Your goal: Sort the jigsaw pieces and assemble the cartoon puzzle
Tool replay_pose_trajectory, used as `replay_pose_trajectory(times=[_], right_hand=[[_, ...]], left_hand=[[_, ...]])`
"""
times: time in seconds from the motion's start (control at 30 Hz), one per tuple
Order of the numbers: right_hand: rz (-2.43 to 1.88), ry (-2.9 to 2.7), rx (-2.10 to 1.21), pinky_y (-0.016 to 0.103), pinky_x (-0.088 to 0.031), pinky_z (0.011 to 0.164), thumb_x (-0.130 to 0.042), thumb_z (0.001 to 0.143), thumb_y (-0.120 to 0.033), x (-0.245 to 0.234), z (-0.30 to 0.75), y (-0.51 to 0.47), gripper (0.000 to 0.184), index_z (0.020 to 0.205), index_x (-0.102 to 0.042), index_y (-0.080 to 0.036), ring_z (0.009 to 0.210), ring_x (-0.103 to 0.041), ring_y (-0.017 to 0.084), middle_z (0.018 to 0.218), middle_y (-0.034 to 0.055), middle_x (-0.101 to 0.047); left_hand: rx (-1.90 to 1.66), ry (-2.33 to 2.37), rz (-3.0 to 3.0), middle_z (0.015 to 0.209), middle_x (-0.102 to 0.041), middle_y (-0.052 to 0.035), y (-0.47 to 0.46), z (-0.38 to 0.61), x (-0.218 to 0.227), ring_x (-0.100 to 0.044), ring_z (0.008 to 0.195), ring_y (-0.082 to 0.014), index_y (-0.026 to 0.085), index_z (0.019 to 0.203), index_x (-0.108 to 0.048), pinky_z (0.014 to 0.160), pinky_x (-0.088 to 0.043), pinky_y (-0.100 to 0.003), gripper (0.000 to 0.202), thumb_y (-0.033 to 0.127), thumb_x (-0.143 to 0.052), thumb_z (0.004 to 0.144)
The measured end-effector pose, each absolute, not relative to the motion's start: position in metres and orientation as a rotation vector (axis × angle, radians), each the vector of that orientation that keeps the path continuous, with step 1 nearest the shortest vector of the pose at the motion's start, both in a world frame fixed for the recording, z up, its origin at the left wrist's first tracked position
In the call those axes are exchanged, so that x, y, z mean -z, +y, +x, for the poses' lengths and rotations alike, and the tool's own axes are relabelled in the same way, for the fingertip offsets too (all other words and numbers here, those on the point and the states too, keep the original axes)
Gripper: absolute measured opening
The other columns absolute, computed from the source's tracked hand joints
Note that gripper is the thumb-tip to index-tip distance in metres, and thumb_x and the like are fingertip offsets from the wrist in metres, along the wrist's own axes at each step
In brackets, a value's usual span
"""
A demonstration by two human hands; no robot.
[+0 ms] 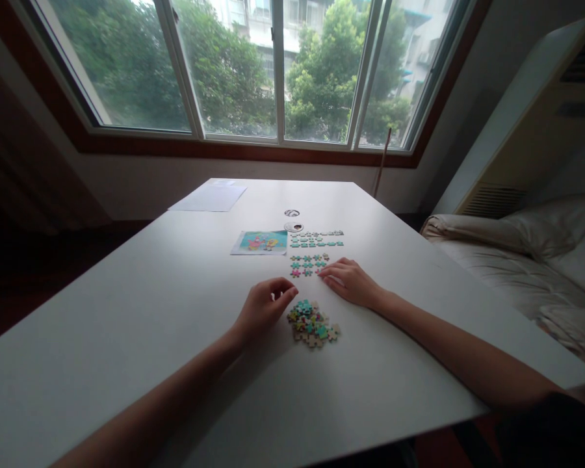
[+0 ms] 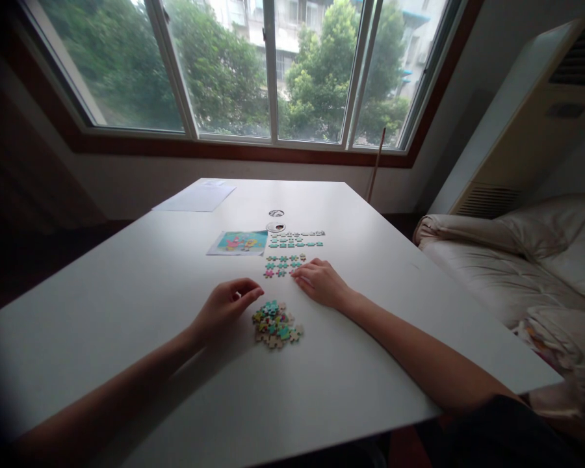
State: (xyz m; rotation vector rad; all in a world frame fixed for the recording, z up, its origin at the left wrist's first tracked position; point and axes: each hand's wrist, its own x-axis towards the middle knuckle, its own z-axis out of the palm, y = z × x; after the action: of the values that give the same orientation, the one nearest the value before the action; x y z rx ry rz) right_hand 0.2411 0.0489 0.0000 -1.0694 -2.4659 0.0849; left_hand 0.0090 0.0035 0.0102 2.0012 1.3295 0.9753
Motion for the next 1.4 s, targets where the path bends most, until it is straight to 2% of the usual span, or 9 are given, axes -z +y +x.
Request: replay_pose_trajectory(times=[0.27,0.37,0.5,0.67,0.9,1.1,1.4], right_hand=[[-1.029,-2.465,-0.061,0.036,-0.038,0.088,-0.045,0.087,-0.023,0.003,0.24,0.051,0.023,0.102,-0.063,-0.02,0.097,-0.054,0.019,0.103,0.0052,-0.067],[-0.958,-2.452,-0.069,0.036,-0.04,0.085,-0.047,0.086,-0.022,-0.003,0.239,0.047,0.019,0.096,-0.064,-0.019,0.094,-0.055,0.019,0.097,0.0066,-0.067],[-0.744,-2.545,-0.271,0.029,-0.043,0.076,-0.05,0.085,-0.024,-0.016,0.234,0.035,0.015,0.084,-0.064,-0.018,0.078,-0.056,0.015,0.081,0.0055,-0.066],[-0.579,-2.645,-0.473,0.026,-0.043,0.072,-0.059,0.079,-0.033,-0.024,0.227,0.022,0.017,0.08,-0.065,-0.016,0.071,-0.055,0.013,0.074,0.0042,-0.063],[-0.701,-2.466,-0.771,0.023,-0.041,0.062,-0.062,0.076,-0.034,-0.026,0.223,0.018,0.019,0.073,-0.062,-0.015,0.065,-0.051,0.01,0.069,0.0018,-0.059],[-0.942,-2.023,-1.031,0.021,-0.031,0.049,-0.063,0.074,-0.04,-0.021,0.211,0.014,0.026,0.07,-0.059,-0.014,0.053,-0.042,0.007,0.057,-0.0031,-0.052],[-0.948,-1.809,-1.18,0.024,-0.036,0.055,-0.064,0.072,-0.042,-0.004,0.206,0.015,0.027,0.074,-0.061,-0.015,0.056,-0.046,0.009,0.061,-0.0016,-0.055]], left_hand=[[-0.963,1.329,2.004,0.062,-0.06,0.0,0.005,0.009,-0.009,-0.051,0.058,-0.0128,0.015,0.071,-0.064,0.055,-0.036,-0.023,0.026,0.035,-0.05,0.079],[-0.959,1.329,2.009,0.062,-0.06,0.0002,0.005,0.009,-0.009,-0.05,0.058,-0.0127,0.015,0.072,-0.064,0.054,-0.036,-0.022,0.025,0.035,-0.05,0.079],[-0.961,1.339,2.024,0.061,-0.059,0.0006,0.004,0.009,-0.01,-0.049,0.057,-0.0122,0.015,0.071,-0.064,0.054,-0.035,-0.022,0.024,0.033,-0.05,0.078],[-0.963,1.345,2.05,0.06,-0.058,0.0008,0.003,0.01,-0.012,-0.047,0.055,-0.0118,0.015,0.069,-0.064,0.054,-0.034,-0.023,0.022,0.031,-0.051,0.077],[-0.957,1.312,2.082,0.06,-0.058,0.0008,0.002,0.009,-0.013,-0.046,0.055,-0.0118,0.015,0.069,-0.064,0.054,-0.034,-0.023,0.021,0.029,-0.05,0.077],[-0.899,1.167,2.116,0.062,-0.059,0.0008,-0.003,0.013,-0.015,-0.047,0.057,-0.0111,0.016,0.069,-0.065,0.055,-0.036,-0.021,0.014,0.027,-0.057,0.073],[-0.916,1.051,2.028,0.061,-0.057,0.0003,-0.003,0.013,-0.016,-0.042,0.052,-0.0089,0.013,0.074,-0.064,0.048,-0.033,-0.019,0.021,0.033,-0.057,0.076]])
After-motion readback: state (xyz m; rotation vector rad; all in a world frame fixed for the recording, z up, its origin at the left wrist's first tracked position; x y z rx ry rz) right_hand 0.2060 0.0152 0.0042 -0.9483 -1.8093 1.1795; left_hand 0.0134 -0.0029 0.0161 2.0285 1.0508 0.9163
